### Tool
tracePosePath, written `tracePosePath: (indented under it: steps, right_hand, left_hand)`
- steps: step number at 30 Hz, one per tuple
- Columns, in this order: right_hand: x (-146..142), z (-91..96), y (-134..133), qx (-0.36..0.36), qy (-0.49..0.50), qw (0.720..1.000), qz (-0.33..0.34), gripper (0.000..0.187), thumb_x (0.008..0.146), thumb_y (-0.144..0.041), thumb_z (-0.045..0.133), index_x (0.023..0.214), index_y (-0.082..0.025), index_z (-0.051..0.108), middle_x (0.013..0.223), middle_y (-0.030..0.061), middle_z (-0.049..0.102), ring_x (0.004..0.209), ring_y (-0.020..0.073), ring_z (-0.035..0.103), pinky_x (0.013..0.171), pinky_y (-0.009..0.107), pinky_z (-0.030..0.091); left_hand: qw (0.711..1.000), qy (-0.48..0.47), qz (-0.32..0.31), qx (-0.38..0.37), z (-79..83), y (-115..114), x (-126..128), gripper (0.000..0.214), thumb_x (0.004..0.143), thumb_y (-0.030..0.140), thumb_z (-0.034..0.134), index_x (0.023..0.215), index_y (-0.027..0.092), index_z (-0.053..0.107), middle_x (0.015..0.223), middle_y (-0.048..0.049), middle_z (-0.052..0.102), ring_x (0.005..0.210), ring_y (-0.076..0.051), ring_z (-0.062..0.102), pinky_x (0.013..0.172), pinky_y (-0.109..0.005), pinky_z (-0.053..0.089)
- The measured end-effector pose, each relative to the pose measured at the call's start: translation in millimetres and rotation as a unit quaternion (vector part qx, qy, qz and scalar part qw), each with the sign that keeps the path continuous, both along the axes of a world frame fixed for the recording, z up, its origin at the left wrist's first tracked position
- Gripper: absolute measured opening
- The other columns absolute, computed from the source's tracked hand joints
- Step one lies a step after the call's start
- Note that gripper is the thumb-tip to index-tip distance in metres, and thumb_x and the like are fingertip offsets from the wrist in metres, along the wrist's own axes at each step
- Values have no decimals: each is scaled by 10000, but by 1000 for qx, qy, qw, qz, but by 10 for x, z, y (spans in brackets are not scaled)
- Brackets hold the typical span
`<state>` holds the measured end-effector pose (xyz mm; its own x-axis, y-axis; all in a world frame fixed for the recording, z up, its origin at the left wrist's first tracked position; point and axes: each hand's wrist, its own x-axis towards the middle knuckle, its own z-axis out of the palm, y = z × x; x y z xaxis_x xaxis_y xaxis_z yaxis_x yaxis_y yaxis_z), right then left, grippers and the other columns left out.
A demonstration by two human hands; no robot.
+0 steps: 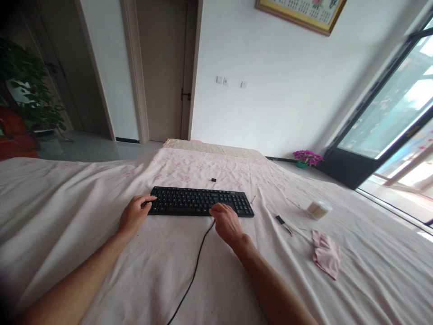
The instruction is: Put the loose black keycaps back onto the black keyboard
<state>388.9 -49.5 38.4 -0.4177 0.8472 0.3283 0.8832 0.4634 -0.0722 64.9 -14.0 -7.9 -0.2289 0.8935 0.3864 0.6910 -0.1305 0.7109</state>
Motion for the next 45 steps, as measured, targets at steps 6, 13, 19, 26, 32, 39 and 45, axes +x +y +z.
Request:
tracePosePath:
  steps: [6,13,19,26,32,39,45]
  right_hand:
    - [-17,5,2,-1,-12,1000,7,390,834,-23,420,963,-249,711,987,35,664,931,169,565,851,281,388]
    - [-4,-5,29,-7,41,999,3,410,787,-10,427,918,-253,731,972,18,680,935,160,582,869,283,400]
    - [180,-4,329,31,165,983,-74,430,757,-37,419,942,-260,737,1028,-2,691,981,153,606,888,278,445]
    - [258,153,1114,-8,122,976,-179,359,841,-157,449,1078,-254,700,1107,15,689,1026,172,625,866,277,465]
    - [184,120,1646,-29,77,976,-201,343,848,-195,484,1118,-258,685,1127,57,682,1040,204,623,843,303,473]
    - [16,48,2035,-80,13,977,-195,292,813,-156,523,1017,-202,727,1054,100,700,1001,200,632,852,281,456]
    - [-64,6,2229,-106,0,969,-225,287,800,-121,538,1013,-162,727,1073,158,683,1020,227,624,851,284,445]
  left_hand:
    - [1000,8,-3,3,-13,0,-1,281,813,255,467,983,267,690,1167,-20,607,1128,-200,541,1009,-337,411]
    - [1000,6,-1,1,7,-16,11,287,812,246,457,986,260,684,1174,-29,602,1125,-197,546,1001,-333,412]
    - [1000,7,-3,0,-21,22,-4,297,811,254,451,998,264,682,1167,-31,602,1122,-195,546,1013,-333,403]
    - [1000,-2,-8,2,-28,36,-12,296,805,268,450,985,264,685,1169,-26,607,1120,-200,554,1016,-336,406]
    - [1000,-11,-8,15,-11,37,-7,291,793,260,459,962,266,695,1148,-29,614,1112,-204,563,1021,-348,408]
    - [1000,-14,-7,6,2,46,8,300,800,255,443,966,252,692,1144,-37,600,1119,-205,547,1028,-355,396]
    - [1000,-8,-6,-3,-14,56,10,310,818,253,428,987,247,688,1168,-37,583,1123,-198,538,1024,-353,392]
